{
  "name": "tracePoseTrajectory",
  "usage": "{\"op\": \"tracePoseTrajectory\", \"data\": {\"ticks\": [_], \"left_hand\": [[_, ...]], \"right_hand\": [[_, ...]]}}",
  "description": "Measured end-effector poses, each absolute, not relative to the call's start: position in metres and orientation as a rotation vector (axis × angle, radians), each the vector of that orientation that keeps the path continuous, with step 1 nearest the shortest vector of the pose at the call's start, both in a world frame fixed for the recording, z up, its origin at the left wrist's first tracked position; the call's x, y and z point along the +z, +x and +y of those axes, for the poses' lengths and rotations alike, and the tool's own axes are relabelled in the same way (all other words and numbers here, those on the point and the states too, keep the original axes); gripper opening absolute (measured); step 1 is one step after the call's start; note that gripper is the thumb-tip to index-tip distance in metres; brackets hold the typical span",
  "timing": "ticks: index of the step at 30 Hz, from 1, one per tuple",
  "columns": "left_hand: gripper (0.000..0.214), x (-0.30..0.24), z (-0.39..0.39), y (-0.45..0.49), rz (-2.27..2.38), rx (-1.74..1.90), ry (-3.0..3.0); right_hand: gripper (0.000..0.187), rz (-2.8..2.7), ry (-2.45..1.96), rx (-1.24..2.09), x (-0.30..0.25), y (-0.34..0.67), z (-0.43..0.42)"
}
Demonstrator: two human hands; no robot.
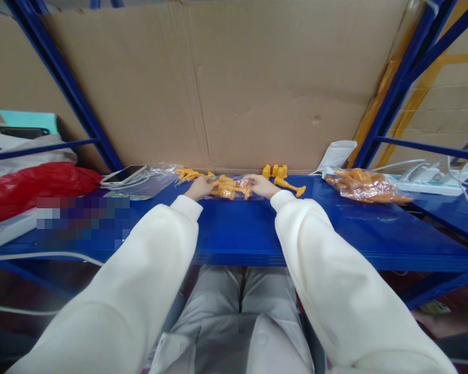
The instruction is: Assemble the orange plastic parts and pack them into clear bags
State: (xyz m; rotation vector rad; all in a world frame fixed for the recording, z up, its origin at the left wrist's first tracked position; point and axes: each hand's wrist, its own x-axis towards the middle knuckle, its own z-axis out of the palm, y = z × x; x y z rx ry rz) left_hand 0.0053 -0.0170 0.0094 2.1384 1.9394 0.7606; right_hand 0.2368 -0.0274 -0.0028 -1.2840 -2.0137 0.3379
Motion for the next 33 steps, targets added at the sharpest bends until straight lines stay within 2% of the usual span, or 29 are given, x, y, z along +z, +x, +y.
{"op": "tracePoseTrajectory", "data": {"ticks": [5,10,19,28,33], "left_hand": [[0.031,0.01,-0.018,0.004,1.998,0.748,2.132],[0.029,0.012,-0.017,0.003,2.032,0.769,2.09],[0.027,0.013,-0.018,0.003,2.054,0.738,2.094],[0.039,0.015,-0.022,0.002,2.03,0.684,2.15],[0.043,0.018,-0.026,0.004,1.955,0.735,2.197]], "right_hand": [[0.028,-2.073,-1.42,0.323,-0.008,0.251,-0.022],[0.007,-2.173,-1.513,0.359,-0.005,0.254,-0.024],[0.018,-2.273,-1.2,0.63,-0.011,0.251,-0.019],[0.031,-2.197,-1.277,0.672,-0.017,0.256,-0.01],[0.031,-2.201,-1.25,0.739,-0.017,0.258,-0.008]]}}
